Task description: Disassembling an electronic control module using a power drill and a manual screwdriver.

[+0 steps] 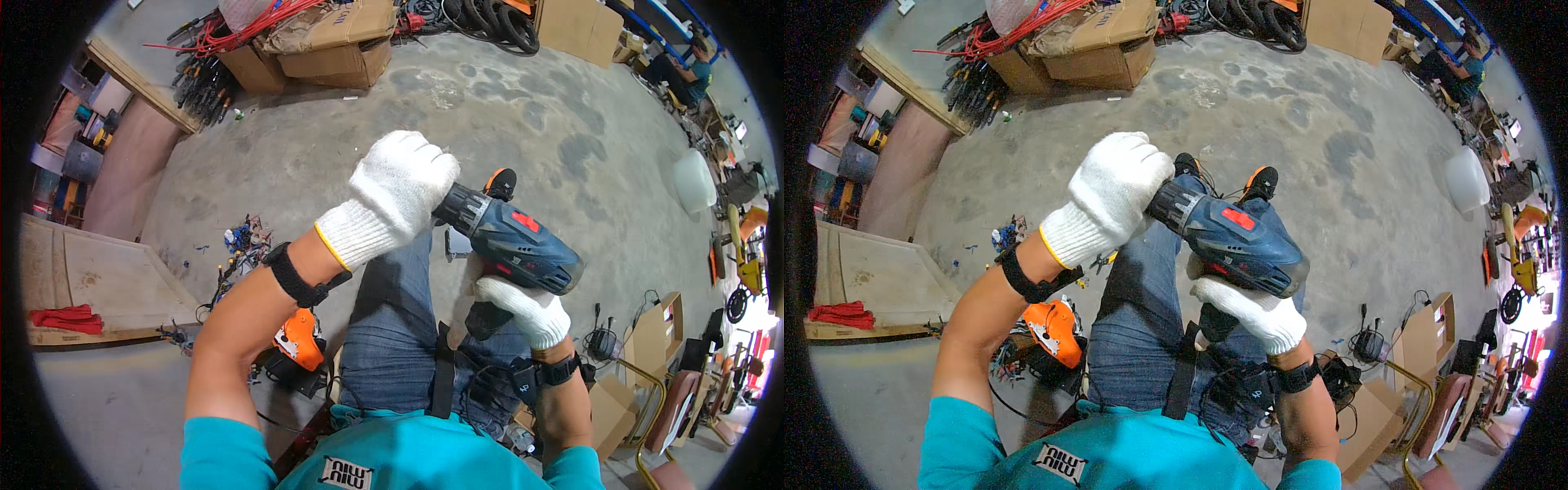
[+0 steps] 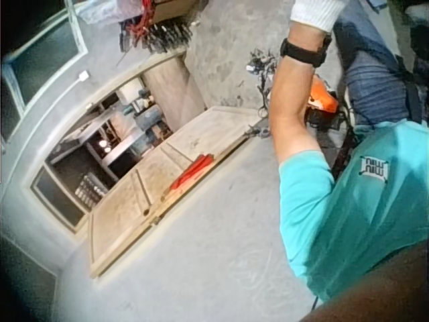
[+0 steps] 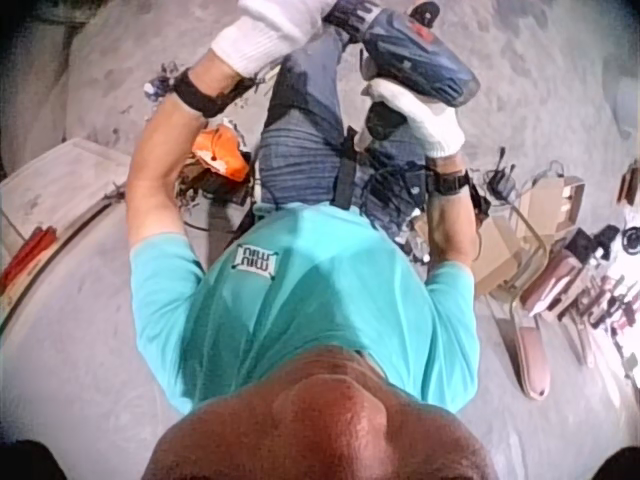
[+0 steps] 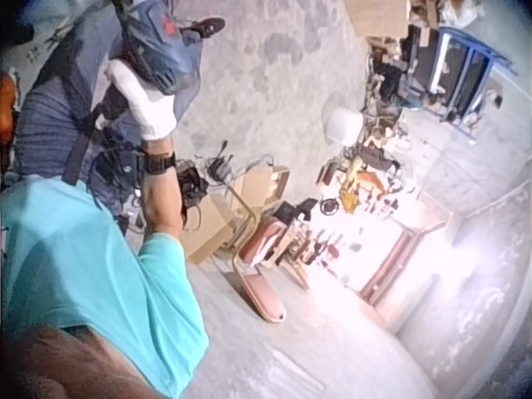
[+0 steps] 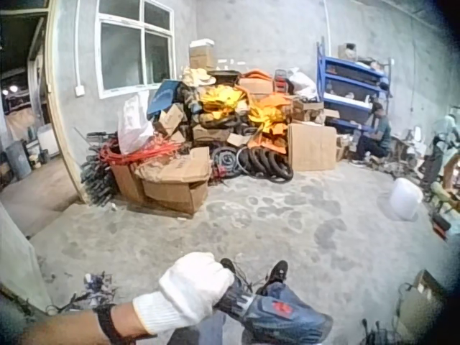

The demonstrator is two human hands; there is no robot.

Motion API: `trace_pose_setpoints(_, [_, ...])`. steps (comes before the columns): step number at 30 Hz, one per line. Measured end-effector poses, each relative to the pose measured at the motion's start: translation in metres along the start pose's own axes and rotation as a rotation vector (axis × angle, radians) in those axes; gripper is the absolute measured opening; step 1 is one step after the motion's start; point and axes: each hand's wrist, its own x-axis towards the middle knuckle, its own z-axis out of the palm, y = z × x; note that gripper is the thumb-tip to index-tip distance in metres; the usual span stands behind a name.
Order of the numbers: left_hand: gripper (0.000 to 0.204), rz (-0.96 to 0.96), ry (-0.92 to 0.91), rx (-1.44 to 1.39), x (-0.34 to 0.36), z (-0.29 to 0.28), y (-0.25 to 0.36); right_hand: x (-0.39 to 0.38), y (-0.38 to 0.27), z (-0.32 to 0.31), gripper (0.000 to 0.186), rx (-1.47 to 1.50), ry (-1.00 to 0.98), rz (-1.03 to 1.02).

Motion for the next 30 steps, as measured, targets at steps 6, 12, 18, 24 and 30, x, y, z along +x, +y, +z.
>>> trace_pose_setpoints(6, [0.028,-0.003,0.033,0.022,-0.002,0.001,0.003,0.004,0.003,-0.001,0.036,0.047,0.023,-0.047])
trace_pose_setpoints(12, [0.026,-0.034,0.038,0.026,-0.003,0.004,0.003,0.006,0.009,0.002,0.033,0.020,0.144,-0.086])
trace_pose_setpoints(18, [0.024,-0.025,0.073,0.018,-0.002,0.002,0.005,0.006,0.012,0.003,0.029,0.081,0.191,-0.063])
trace_pose_setpoints(24, [0.023,-0.043,0.033,0.025,-0.006,0.001,0.006,0.007,0.002,0.000,0.028,0.022,0.128,-0.062])
trace_pose_setpoints(30, [0.029,-0.041,0.008,0.004,-0.006,-0.001,0.008,-0.001,0.004,0.001,0.030,0.087,0.040,0.023])
